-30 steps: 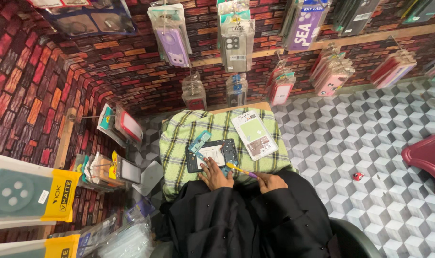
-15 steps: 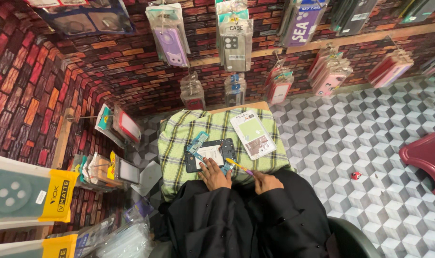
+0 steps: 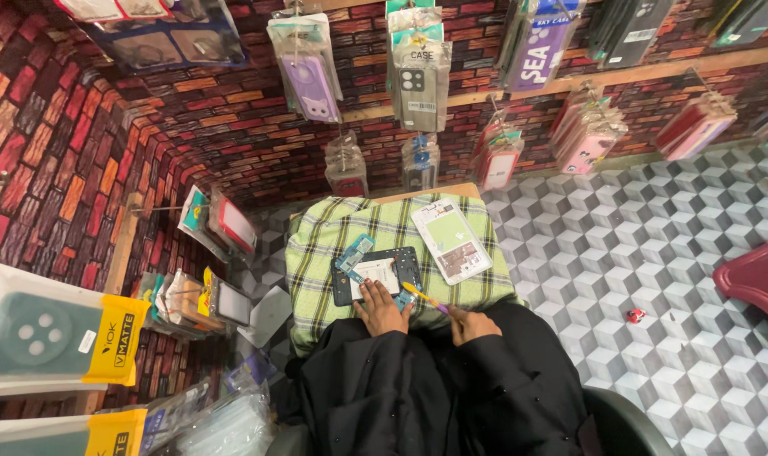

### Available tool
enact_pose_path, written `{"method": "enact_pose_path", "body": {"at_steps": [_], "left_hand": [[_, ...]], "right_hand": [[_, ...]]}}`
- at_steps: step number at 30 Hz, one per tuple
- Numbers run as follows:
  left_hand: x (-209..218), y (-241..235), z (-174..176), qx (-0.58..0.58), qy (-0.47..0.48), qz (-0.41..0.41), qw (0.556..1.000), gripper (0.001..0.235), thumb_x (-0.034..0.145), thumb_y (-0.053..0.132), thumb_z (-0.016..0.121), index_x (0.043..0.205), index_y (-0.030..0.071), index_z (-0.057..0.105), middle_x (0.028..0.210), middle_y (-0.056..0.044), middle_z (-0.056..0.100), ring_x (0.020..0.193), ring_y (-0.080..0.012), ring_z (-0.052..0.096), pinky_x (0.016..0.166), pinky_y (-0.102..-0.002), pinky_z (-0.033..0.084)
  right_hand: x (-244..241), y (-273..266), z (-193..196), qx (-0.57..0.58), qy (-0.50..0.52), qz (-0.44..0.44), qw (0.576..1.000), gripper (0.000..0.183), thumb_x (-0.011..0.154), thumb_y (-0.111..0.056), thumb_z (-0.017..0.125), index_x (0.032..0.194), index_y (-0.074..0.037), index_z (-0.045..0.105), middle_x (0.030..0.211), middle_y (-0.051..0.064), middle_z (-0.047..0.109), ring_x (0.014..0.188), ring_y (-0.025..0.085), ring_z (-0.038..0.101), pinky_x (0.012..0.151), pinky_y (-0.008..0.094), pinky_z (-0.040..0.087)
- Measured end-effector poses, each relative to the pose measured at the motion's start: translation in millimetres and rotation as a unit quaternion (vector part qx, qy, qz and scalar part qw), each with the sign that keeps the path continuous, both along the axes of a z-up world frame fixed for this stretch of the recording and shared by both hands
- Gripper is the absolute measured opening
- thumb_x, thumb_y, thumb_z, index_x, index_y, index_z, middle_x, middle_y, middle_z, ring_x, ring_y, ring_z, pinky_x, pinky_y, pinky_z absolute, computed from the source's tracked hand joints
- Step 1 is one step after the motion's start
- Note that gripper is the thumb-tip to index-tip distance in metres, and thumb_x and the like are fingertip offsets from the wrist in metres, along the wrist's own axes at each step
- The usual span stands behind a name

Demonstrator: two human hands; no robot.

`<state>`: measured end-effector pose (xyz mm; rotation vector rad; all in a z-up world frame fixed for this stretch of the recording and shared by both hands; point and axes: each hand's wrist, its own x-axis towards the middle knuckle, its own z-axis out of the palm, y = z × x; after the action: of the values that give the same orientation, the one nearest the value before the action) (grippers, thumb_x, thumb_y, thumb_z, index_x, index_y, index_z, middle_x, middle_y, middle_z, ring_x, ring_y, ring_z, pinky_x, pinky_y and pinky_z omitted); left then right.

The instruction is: The person uses a small screwdriver to manipulate components on a disassembled mobile phone motherboard placed on a plaid cloth. The person repeatedly loosens and tightens screws on the board while handling small parts and connectors.

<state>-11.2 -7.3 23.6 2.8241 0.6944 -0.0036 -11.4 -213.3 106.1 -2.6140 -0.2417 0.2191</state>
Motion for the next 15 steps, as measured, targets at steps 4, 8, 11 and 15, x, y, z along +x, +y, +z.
{"method": "enact_pose_path", "body": {"at_steps": [4,8,11,15], "left_hand": [[0.3,25.2,10.8,-0.029,0.021,-0.059,0.998,0.110,0.079,0.063,0.078,0.154,-0.002,0.032,0.164,-0.021,0.025,0.154,-0.0337,0.019,0.125,-0.053,0.015],[-2.7,46.7,24.0,-0.076,-0.039,-0.062,0.994,0.120,0.061,0.057,0.093,0.151,-0.002,0.038,0.155,-0.021,0.039,0.144,-0.0365,0.036,0.118,-0.043,0.033],[-1.9,42.3,28.0,-0.106,-0.090,-0.029,0.990,0.127,0.051,0.048,0.101,0.150,0.000,0.037,0.148,-0.021,0.042,0.136,-0.0387,0.042,0.110,-0.043,0.040],[-5.0,48.2,35.6,-0.257,-0.225,-0.007,0.940,0.151,0.041,0.036,0.101,0.164,0.003,0.021,0.144,-0.021,0.041,0.128,-0.0374,0.049,0.106,-0.039,0.045]], "right_hand": [[-0.9,-10.3,-6.2,-0.030,0.015,-0.017,0.999,0.033,0.088,-0.038,0.066,0.120,-0.034,0.075,0.089,0.013,0.076,0.085,0.036,0.073,0.078,0.049,0.058],[-3.5,-6.5,-20.4,-0.021,0.012,-0.012,1.000,0.035,0.091,-0.039,0.064,0.124,-0.034,0.073,0.092,0.014,0.076,0.086,0.037,0.073,0.077,0.049,0.058],[-0.4,-2.2,-30.3,0.028,-0.023,0.023,0.999,0.037,0.091,-0.032,0.063,0.127,-0.030,0.072,0.096,0.015,0.075,0.087,0.037,0.072,0.077,0.048,0.058],[3.9,1.3,-33.1,0.218,-0.166,0.104,0.956,0.047,0.090,-0.012,0.059,0.136,-0.013,0.064,0.105,0.019,0.073,0.091,0.039,0.071,0.078,0.045,0.058]]}}
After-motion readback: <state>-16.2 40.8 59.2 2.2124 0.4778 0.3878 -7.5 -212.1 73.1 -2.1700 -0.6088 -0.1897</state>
